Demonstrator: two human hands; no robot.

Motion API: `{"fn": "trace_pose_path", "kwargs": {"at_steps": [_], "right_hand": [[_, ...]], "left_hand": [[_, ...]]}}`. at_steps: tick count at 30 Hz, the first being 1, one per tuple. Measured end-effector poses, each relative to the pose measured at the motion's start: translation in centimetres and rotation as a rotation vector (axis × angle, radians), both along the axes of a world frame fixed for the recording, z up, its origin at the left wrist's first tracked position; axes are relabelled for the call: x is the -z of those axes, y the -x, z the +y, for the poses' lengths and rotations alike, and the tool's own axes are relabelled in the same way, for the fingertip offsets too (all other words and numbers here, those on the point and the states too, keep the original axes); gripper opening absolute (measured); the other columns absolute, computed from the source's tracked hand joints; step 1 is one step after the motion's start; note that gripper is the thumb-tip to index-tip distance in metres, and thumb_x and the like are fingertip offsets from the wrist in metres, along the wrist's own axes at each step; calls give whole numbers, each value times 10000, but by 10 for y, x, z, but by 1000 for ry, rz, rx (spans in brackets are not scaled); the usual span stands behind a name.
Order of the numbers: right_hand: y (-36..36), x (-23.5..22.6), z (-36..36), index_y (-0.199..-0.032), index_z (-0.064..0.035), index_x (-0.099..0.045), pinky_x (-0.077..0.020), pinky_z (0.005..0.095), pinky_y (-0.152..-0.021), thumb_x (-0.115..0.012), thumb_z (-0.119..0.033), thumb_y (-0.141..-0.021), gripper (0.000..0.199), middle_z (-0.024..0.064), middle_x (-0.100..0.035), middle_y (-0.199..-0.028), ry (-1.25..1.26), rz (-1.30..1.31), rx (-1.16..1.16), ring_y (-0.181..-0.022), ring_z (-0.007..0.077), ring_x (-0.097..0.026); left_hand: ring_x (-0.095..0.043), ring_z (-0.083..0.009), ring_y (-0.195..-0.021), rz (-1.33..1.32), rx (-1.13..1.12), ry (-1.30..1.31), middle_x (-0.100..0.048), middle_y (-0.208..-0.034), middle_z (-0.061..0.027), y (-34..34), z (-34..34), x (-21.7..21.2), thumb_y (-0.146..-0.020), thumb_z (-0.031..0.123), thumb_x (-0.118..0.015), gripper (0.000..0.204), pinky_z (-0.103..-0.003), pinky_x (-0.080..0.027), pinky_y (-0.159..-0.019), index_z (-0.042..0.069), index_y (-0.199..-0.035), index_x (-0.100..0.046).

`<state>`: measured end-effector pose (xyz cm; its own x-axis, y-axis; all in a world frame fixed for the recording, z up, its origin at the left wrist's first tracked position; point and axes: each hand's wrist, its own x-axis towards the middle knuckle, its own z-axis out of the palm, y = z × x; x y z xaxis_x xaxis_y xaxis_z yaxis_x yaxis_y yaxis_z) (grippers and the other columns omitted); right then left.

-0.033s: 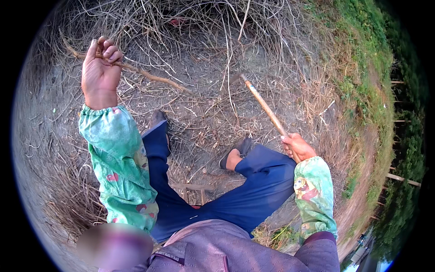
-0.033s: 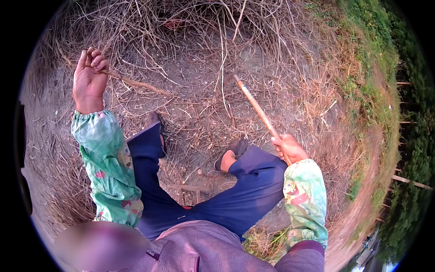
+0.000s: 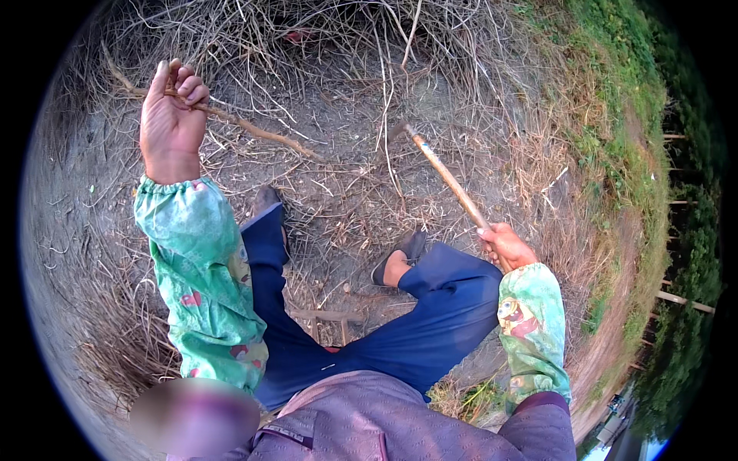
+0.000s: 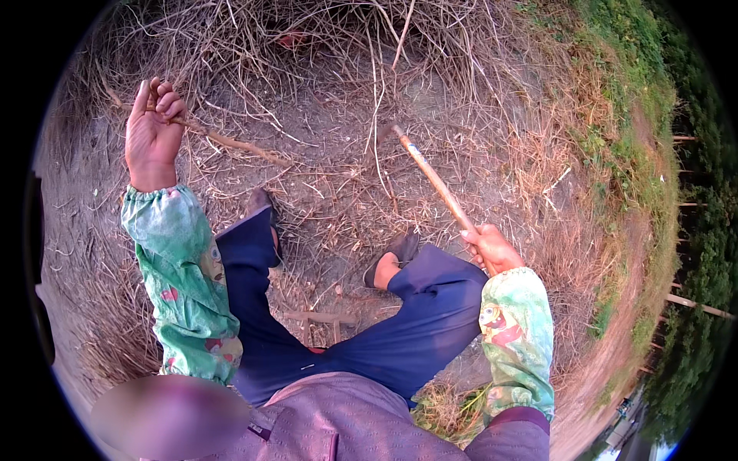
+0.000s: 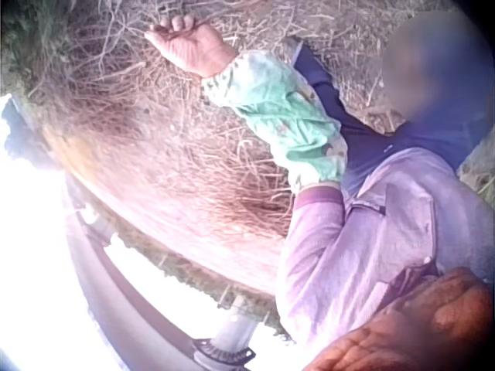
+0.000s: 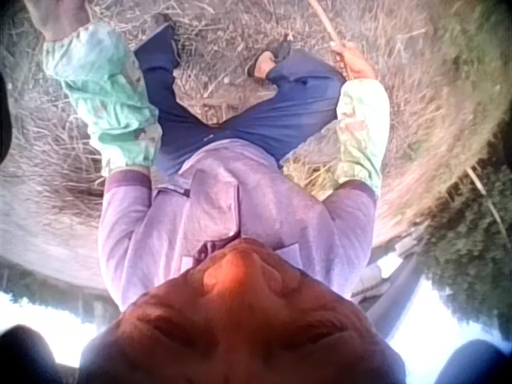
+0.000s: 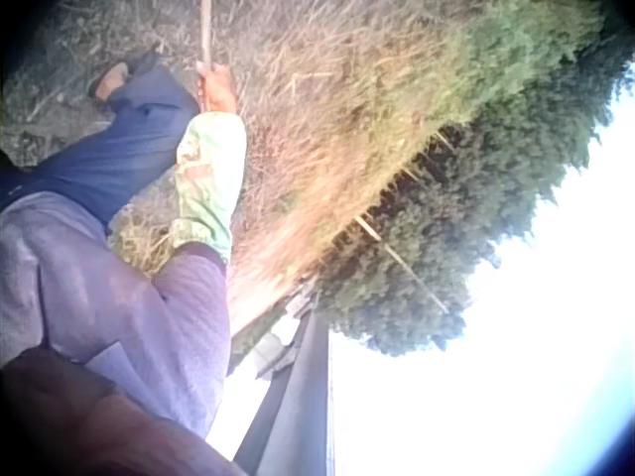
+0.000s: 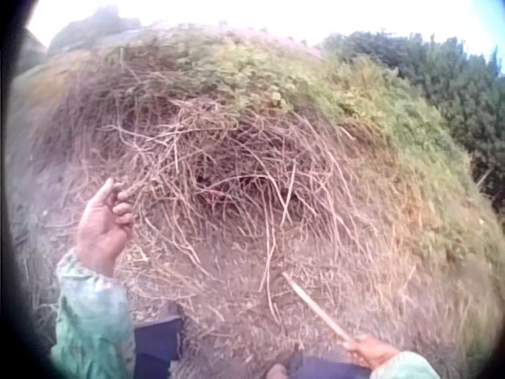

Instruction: The person sits on the ground and repeatedly picks up dry sticks and twigs from a large pile, breaking them by hand and tossing them aside. The person handles the sticks one at a time or in small handfuls, breaking them into smaller pieces and discarding them.

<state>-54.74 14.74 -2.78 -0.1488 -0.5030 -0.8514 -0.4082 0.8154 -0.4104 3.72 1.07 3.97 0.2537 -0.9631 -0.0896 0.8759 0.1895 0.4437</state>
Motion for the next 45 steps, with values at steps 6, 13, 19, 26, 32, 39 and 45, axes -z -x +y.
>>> {"fn": "trace_pose_path", "kwargs": {"at_steps": [6,13,19,26,32,39,45], "right_hand": [[16,57,-12,-809,-107,-532,-315,257,-388,-635,-302,-958,266,-44,-470,-601,194,85,144,-444,77,-402],[57,49,22,-977,46,-695,-497,508,-826,-687,-374,-889,429,302,-668,-914,372,874,-276,-920,471,-645],[141,3,153,-915,-27,-618,-453,360,-489,-671,-292,-923,270,55,-564,-627,296,510,109,-528,189,-566],[115,25,172,-851,-116,-551,-327,261,-381,-624,-333,-961,254,-40,-466,-595,378,298,608,-435,78,-419],[114,73,145,-853,-64,-526,-356,280,-397,-591,-353,-985,324,-2,-460,-626,218,-66,919,-465,108,-423],[77,13,151,-925,-41,-583,-352,236,-376,-598,-281,-988,249,-3,-498,-629,182,-673,601,-446,97,-460],[46,-3,91,-902,-49,-603,-357,242,-383,-639,-267,-954,227,-24,-517,-620,362,-126,213,-439,74,-456]], "left_hand": [[-425,-52,-612,-472,98,-71,-560,-868,-15,48,-7,0,-1000,132,-588,182,-187,-350,-527,-4,-1122,-595],[-451,-8,-600,-939,233,-61,-574,-832,30,97,1,0,-997,181,-600,231,-156,-323,-509,21,-1162,-623],[-408,0,-601,-1193,282,-62,-524,-779,70,134,7,0,-965,195,-643,185,-169,-302,-511,39,-1064,-625],[-404,-6,-605,-1322,423,-14,-511,-757,74,168,14,12,-951,153,-638,117,-179,-317,-515,54,-1003,-605],[-426,-27,-575,-1261,530,-21,-501,-731,55,191,14,20,-967,142,-620,110,-186,-324,-488,46,-988,-571],[-475,-38,-571,-1245,432,-77,-555,-731,24,171,2,31,-979,155,-602,112,-192,-362,-487,48,-971,-570],[-488,-40,-575,-1153,268,-238,-577,-742,18,124,-17,43,-980,177,-610,136,-195,-374,-487,46,-979,-575]]}}
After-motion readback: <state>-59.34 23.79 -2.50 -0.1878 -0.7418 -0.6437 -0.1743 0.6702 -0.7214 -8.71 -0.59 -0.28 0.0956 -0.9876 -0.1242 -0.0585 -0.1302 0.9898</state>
